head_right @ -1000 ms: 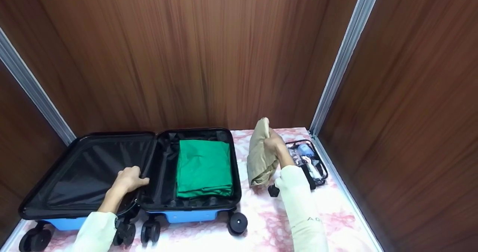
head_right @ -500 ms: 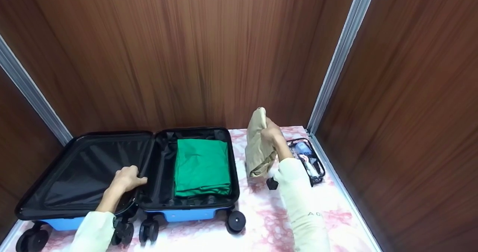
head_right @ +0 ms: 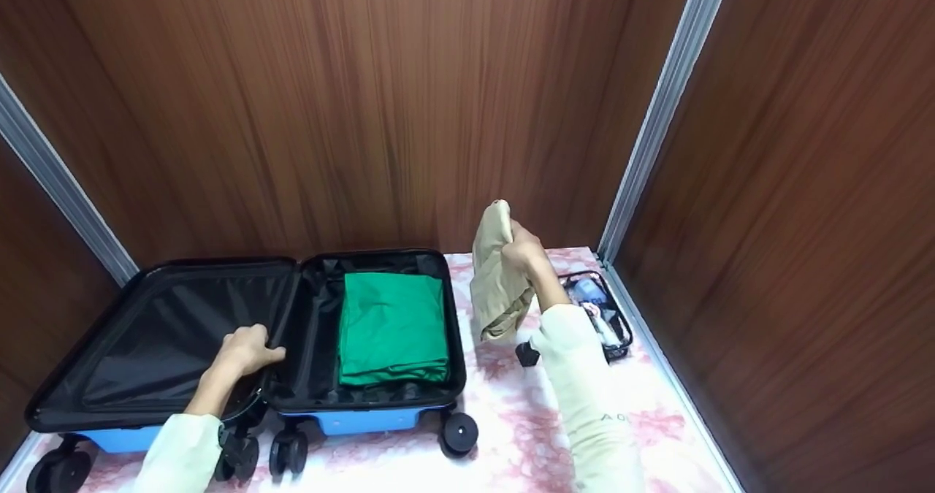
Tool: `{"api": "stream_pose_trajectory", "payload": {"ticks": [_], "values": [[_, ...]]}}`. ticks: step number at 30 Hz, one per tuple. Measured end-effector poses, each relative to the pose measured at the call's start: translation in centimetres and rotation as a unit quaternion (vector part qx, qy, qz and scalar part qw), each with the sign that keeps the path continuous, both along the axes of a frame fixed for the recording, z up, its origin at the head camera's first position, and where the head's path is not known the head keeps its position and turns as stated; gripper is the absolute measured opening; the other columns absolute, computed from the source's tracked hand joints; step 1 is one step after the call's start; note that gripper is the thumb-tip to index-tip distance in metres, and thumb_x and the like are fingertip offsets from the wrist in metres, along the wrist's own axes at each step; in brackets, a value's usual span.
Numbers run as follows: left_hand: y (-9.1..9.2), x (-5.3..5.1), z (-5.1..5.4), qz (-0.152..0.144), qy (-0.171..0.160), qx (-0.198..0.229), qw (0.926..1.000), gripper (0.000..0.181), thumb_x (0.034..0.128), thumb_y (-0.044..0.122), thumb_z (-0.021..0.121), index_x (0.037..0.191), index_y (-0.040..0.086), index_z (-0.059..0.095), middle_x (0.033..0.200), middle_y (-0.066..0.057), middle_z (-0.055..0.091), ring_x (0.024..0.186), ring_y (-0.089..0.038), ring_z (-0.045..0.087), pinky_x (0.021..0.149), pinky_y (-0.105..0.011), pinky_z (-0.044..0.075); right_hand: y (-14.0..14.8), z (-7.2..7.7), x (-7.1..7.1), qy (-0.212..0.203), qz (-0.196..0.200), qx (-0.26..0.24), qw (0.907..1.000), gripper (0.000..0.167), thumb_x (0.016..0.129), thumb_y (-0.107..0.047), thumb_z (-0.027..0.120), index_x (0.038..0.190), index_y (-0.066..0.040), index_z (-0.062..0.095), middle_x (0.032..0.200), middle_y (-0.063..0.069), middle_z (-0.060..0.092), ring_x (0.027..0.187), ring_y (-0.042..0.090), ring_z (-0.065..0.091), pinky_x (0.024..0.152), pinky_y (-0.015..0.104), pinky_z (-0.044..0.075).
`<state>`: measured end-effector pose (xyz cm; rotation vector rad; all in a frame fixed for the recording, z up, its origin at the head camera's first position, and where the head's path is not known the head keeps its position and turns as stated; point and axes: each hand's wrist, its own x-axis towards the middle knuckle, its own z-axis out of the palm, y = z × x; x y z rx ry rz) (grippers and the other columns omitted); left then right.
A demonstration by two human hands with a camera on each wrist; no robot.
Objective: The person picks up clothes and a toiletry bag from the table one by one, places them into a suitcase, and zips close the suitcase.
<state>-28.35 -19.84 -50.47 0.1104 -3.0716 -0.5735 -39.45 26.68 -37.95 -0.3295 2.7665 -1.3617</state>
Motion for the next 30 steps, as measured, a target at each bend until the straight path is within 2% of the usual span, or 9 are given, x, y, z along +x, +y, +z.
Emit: {"api": "stream_pose_trajectory", "payload": {"ticks": [13, 22, 30], "values": [[-0.1, 0.0, 0.0, 0.000, -0.001, -0.005, 1.0000, 0.037, 0.0788, 0.028, 0.070, 0.094, -0.006, 0.066, 0.102, -0.030, 0.069, 0.090, -0.051, 0.064, 0.080, -0.055, 0.052, -2.3, 2.2, 0.0, 0.012, 0.010, -0.010, 0.9998, 0.072, 0.079, 0.012, 0.049, 0.149, 0.007, 0.032, 0.137, 0.034, 0.050, 0.121, 0.038, 0.049, 0.107, 0.050, 0.040], [-0.3, -0.1, -0.1, -0.001, -0.009, -0.003, 1.0000, 0.035, 0.0795, 0.029, 0.070, 0.092, -0.004, 0.066, 0.101, -0.029, 0.069, 0.091, -0.049, 0.065, 0.081, -0.055, 0.052, -4.0, 2.9, 0.1, 0.035, 0.013, 0.027, 0.9989, 0.070, 0.079, 0.007, 0.052, 0.147, 0.005, 0.038, 0.134, 0.032, 0.054, 0.118, 0.037, 0.052, 0.106, 0.049, 0.041], [-0.3, -0.1, -0.1, -0.001, -0.005, -0.007, 1.0000, 0.037, 0.0796, 0.029, 0.070, 0.094, -0.005, 0.065, 0.103, -0.031, 0.069, 0.092, -0.051, 0.064, 0.081, -0.055, 0.052, -5.9, 3.1, 0.1, 0.044, 0.020, 0.034, 0.9983, 0.070, 0.078, 0.007, 0.051, 0.146, 0.002, 0.041, 0.133, 0.029, 0.056, 0.118, 0.036, 0.052, 0.108, 0.049, 0.040]]}}
